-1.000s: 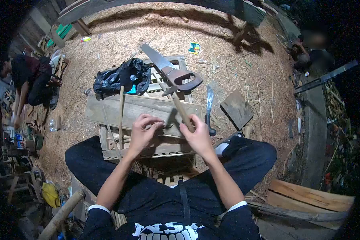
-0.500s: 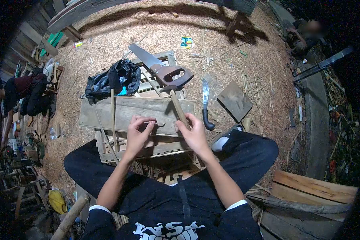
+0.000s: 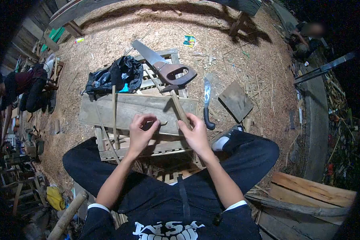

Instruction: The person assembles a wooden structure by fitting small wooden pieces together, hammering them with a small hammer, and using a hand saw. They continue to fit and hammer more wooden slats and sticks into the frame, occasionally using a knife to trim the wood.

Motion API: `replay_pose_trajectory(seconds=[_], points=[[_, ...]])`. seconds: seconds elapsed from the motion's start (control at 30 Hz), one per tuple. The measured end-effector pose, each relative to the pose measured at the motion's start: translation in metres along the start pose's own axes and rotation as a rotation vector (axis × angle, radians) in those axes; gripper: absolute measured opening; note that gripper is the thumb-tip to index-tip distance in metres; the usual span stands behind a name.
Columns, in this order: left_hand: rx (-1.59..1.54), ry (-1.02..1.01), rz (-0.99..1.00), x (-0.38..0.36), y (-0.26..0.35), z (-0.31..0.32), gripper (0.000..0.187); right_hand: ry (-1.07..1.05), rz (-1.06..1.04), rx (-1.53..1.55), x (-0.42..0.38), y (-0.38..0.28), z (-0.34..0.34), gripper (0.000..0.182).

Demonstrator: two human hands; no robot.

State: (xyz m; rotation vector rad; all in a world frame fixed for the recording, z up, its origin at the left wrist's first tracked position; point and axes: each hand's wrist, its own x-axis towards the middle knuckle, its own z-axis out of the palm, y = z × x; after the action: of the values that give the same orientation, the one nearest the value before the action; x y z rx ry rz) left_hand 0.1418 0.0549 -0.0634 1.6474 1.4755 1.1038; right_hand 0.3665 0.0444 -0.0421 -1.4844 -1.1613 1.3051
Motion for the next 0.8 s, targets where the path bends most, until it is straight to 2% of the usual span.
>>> replay_pose_trajectory(seconds=[0.27, 0.33, 0.57, 0.63, 0.8], points=[[0.074, 0.009, 0.037, -0.0014, 0.0017, -0.0017, 0.013, 0.004, 0.007, -0.041, -0.0014, -0.0043, 0.001, 0.034], [-0.032, 0.035, -0.034, -0.0019, 0.0024, 0.0003, 0.01, 0.0, 0.012, -0.031, -0.0012, -0.0022, 0.0009, 0.035], [-0.016, 0.028, -0.002, -0.0015, 0.0036, -0.0009, 0.013, 0.0, 0.007, -0.011, -0.0009, 0.0003, 0.0007, 0.036], [0.036, 0.028, 0.084, -0.0005, 0.0022, -0.0014, 0.013, 0.003, 0.001, -0.012, -0.0003, 0.0034, 0.0003, 0.037], [-0.008, 0.034, 0.069, -0.001, 0.0023, 0.0017, 0.014, 0.002, -0.001, -0.041, 0.0002, 0.0037, 0.0, 0.037]])
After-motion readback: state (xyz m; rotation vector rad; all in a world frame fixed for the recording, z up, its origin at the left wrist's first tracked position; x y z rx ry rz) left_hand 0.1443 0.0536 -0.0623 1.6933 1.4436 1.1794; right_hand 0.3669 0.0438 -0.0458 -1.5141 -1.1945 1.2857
